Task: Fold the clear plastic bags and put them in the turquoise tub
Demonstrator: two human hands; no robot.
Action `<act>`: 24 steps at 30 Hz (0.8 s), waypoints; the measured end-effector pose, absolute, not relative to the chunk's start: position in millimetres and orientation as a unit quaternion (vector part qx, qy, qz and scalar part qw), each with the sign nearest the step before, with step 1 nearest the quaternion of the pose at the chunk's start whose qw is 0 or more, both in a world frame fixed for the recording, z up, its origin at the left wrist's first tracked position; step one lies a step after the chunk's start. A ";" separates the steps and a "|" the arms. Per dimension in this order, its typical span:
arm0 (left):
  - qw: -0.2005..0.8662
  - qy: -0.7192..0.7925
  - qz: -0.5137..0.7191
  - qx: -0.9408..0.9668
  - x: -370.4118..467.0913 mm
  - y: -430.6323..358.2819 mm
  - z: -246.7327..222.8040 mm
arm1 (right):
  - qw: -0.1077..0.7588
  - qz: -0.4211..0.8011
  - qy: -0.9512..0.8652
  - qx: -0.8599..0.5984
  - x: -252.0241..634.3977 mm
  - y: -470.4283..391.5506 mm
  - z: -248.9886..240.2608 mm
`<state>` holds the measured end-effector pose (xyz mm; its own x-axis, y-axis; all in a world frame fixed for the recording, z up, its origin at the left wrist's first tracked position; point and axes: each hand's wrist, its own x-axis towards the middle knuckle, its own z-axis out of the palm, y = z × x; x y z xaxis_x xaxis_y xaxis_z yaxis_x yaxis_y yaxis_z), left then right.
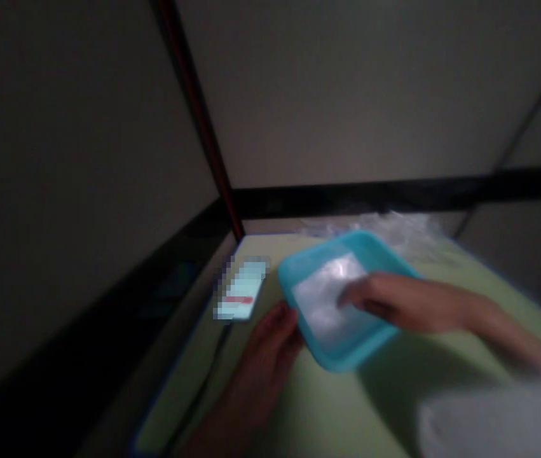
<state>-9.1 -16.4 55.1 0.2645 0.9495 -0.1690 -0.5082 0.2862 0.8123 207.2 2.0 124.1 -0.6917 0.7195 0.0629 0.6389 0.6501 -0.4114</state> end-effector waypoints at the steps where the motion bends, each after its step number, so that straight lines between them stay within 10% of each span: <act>1: 0.724 0.337 0.507 0.324 -9.0 -14.8 54.8 | 0.136 0.172 -0.901 -0.374 210.7 2.9 123.3; 14: 0.670 0.328 0.607 0.273 -12.8 22.7 49.5 | 0.384 -0.020 -0.748 -0.541 275.7 35.6 89.5; 24: 0.639 0.352 0.655 0.198 -8.7 58.4 39.8 | 0.213 -0.090 -0.666 -0.709 309.9 76.6 -10.8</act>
